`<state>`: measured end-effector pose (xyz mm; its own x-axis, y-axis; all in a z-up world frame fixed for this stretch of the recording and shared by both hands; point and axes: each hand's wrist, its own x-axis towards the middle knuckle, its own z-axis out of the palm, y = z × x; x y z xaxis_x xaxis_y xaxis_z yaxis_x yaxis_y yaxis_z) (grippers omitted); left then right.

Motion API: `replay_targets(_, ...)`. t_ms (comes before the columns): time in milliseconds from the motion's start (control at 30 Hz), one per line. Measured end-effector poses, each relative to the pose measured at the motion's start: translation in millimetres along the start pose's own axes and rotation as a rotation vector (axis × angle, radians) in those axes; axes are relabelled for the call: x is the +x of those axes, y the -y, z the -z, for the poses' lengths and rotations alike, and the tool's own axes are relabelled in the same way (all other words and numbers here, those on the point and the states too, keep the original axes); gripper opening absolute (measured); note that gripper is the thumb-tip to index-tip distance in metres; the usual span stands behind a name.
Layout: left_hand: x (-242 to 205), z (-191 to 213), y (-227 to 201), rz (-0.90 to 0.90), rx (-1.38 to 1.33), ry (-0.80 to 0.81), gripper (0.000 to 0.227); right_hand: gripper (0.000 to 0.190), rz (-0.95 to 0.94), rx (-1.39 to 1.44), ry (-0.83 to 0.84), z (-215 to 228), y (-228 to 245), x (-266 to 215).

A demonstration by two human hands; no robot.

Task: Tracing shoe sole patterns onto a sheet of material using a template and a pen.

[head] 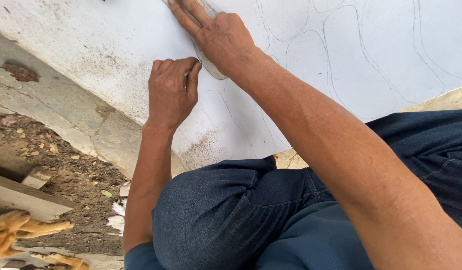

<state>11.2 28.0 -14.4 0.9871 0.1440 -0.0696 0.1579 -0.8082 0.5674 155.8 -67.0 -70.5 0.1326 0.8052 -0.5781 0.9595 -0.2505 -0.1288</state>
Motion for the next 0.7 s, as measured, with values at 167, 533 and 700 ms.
replay_targets(167, 16, 1, 18, 0.013, 0.025, 0.014, 0.015, 0.108, -0.021, 0.047, 0.005, 1, -1, -2)
replay_targets(533, 49, 22, 42, 0.065, -0.048, -0.071, 0.013, 0.108, -0.042, -0.036, -0.121, -5, -4, -5)
replay_targets(700, 64, 31, 55, 0.046, -0.052, -0.120, 0.009, 0.115, -0.041, 0.027, -0.013, 6, -5, -5)
